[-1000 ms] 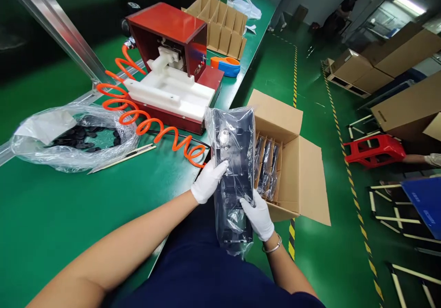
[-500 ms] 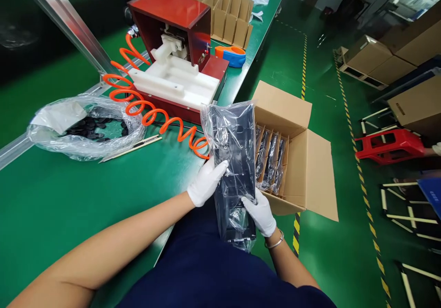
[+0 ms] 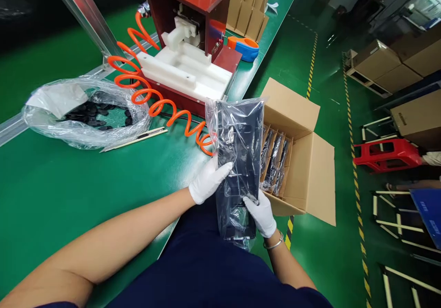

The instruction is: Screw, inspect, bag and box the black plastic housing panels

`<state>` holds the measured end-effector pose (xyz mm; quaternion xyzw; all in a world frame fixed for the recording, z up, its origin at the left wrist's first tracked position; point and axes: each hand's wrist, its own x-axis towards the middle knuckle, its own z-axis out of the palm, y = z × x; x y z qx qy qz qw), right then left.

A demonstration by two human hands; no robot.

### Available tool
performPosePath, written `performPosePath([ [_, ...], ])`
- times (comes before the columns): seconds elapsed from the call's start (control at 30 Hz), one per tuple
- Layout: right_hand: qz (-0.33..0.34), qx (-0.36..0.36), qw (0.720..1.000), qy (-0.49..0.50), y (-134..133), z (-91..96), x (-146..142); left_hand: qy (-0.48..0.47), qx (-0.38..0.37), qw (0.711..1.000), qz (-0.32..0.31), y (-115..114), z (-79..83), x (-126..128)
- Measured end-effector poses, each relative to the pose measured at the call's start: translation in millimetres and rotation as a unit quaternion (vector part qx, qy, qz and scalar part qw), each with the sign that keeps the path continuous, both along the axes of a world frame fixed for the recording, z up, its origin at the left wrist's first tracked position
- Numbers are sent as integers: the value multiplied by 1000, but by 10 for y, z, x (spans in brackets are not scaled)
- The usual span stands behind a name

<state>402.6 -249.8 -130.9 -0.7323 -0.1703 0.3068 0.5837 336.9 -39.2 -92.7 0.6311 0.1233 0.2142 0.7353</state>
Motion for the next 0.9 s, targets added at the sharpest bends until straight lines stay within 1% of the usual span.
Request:
performPosePath([
  [0.13, 13, -3, 1000, -5, 27, 98, 58, -2, -8, 1000, -5, 25, -8, -10],
  [0.3, 41, 14, 999, 8, 88, 245, 126, 14, -13, 1000, 22, 55, -62, -16],
  [0.47, 40, 18, 999, 14, 107, 302, 149, 9, 2, 999, 43, 72, -164, -4],
  [0.57, 38, 22, 999, 26, 98, 330, 161, 29, 3, 998, 63, 82, -207, 9],
  [0.67, 39, 33, 998, 40, 86, 361, 162, 43, -31, 995, 80, 91, -228, 26],
  [0.77, 34, 57, 997, 46, 67, 369, 154, 22, -80, 994, 68, 94, -220, 44],
  [0.9, 23, 90, 994, 61, 49, 340, 143, 10, -99, 992, 73, 79, -154, 60],
])
